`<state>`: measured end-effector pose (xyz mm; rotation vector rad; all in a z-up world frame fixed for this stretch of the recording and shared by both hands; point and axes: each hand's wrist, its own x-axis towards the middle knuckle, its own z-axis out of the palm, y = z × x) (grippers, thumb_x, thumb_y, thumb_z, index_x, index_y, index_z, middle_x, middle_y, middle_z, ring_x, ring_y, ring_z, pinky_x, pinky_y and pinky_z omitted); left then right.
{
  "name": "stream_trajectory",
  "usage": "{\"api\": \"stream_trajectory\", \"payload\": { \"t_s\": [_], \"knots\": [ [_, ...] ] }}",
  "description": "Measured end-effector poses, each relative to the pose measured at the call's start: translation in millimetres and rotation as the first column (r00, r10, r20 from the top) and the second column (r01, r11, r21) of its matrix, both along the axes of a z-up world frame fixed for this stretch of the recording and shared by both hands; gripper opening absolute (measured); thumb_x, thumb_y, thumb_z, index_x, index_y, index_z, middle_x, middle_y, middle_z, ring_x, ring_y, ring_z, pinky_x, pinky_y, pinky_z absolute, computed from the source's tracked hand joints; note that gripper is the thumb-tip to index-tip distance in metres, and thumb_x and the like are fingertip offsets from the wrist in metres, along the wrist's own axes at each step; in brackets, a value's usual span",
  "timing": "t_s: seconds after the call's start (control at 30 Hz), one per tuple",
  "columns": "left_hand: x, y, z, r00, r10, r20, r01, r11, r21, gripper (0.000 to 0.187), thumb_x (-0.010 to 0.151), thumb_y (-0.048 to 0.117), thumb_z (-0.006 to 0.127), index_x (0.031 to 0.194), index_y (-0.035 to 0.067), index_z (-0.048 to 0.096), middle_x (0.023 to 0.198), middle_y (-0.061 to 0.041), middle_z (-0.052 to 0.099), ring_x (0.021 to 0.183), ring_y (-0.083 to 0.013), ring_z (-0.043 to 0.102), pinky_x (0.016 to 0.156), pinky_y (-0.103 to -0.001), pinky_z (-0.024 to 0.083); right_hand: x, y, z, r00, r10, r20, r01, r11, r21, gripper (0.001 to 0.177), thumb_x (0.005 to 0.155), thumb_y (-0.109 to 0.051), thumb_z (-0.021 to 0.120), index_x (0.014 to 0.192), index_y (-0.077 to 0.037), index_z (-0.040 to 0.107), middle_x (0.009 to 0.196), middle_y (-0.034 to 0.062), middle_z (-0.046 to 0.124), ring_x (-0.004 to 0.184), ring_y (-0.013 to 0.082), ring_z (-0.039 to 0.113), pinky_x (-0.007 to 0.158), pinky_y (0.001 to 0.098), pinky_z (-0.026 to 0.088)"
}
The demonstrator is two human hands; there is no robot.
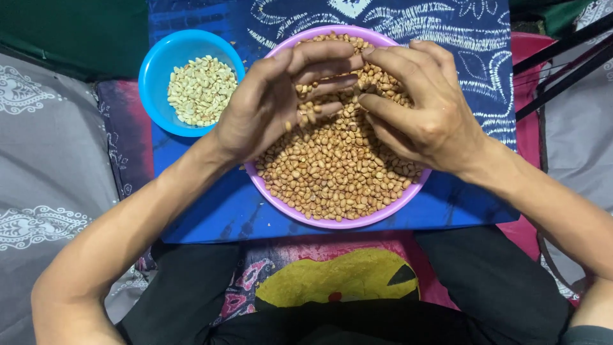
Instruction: Manually sorting nuts by picking out specific ones from a large bowl and placing them into a smaller bowl.
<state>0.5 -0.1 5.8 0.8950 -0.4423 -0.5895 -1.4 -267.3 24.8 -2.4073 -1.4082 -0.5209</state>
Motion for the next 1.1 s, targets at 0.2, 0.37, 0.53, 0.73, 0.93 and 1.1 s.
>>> {"api": "stream_trajectory", "payload": {
  "t_s": [0.2, 0.37, 0.53, 0.73, 0.93, 1.1],
  "knots": [
    [2.6, 3.3, 3.6, 0.961, -0.091, 0.260, 0.044, 0.982, 0.182, 0.059, 0.110, 0.063, 0.042, 0.151, 0.022, 0.048, 0.160, -0.003, 0.046, 0.157, -0.0237, 0.040, 0.130, -0.060, 0.037, 0.7, -8.0, 7.3, 0.999, -0.028, 0.023, 0.027, 0.999, 0.035, 0.021, 0.088, -0.003, 0.082, 0.106, 0.006, 0.079, 0.140, 0.0295, 0.059, 0.124, 0.0405, 0.058, 0.111, 0.0547, 0.042],
    [1.6, 1.3, 14.6, 0.959, -0.136, 0.250, 0.062, 0.957, 0.285, 0.068, 0.104, 0.066, 0.043, 0.151, 0.018, 0.043, 0.163, -0.012, 0.037, 0.157, -0.0371, 0.035, 0.124, -0.066, 0.041, -2.9, -9.7, 11.0, 0.999, -0.043, -0.011, 0.043, 0.998, 0.043, 0.023, 0.085, 0.001, 0.080, 0.106, 0.008, 0.076, 0.141, 0.0297, 0.059, 0.122, 0.0422, 0.060, 0.107, 0.0513, 0.044],
    [2.8, -3.0, 20.3, 0.949, -0.206, 0.240, 0.124, 0.940, 0.317, 0.063, 0.105, 0.053, 0.047, 0.152, 0.014, 0.034, 0.166, -0.020, 0.025, 0.151, -0.0461, 0.045, 0.115, -0.056, 0.059, -2.6, -13.7, 2.8, 0.998, -0.063, 0.001, 0.063, 0.997, 0.036, 0.021, 0.087, 0.001, 0.081, 0.106, 0.007, 0.076, 0.142, 0.0287, 0.060, 0.125, 0.0405, 0.061, 0.105, 0.0486, 0.048],
    [-12.7, -1.6, 37.8, 0.763, -0.094, 0.640, -0.397, 0.714, 0.577, 0.042, 0.103, 0.017, 0.052, 0.141, -0.001, 0.047, 0.141, -0.019, 0.058, 0.103, -0.0249, 0.076, 0.086, -0.035, 0.066, -9.6, -11.4, 10.2, 0.989, -0.040, -0.139, 0.053, 0.995, 0.086, 0.020, 0.090, 0.004, 0.070, 0.109, 0.011, 0.073, 0.136, 0.0317, 0.061, 0.118, 0.0401, 0.063, 0.102, 0.0454, 0.054],
    [-32.0, 2.1, 26.0, 0.798, -0.121, 0.591, -0.462, 0.507, 0.727, 0.054, 0.099, 0.029, 0.052, 0.144, 0.000, 0.047, 0.147, -0.026, 0.053, 0.129, -0.0388, 0.058, 0.100, -0.056, 0.053, -14.9, -16.6, 12.7, 0.376, -0.092, -0.922, 0.454, 0.886, 0.096, 0.042, 0.098, -0.012, 0.054, 0.138, 0.002, 0.057, 0.121, 0.0158, 0.071, 0.109, 0.0205, 0.070, 0.086, 0.0306, 0.060],
    [-39.0, -8.8, -5.8, 0.950, 0.014, 0.311, -0.260, 0.587, 0.767, 0.080, 0.095, 0.033, 0.051, 0.155, -0.010, 0.020, 0.160, -0.037, 0.028, 0.149, -0.0472, 0.032, 0.117, -0.054, 0.034, -13.7, -7.6, -3.6, -0.106, 0.009, -0.994, 0.572, 0.818, -0.054, 0.061, 0.095, -0.028, 0.046, 0.150, 0.000, 0.045, 0.121, 0.0143, 0.056, 0.115, 0.0226, 0.058, 0.092, 0.0367, 0.053]
  ]
}}
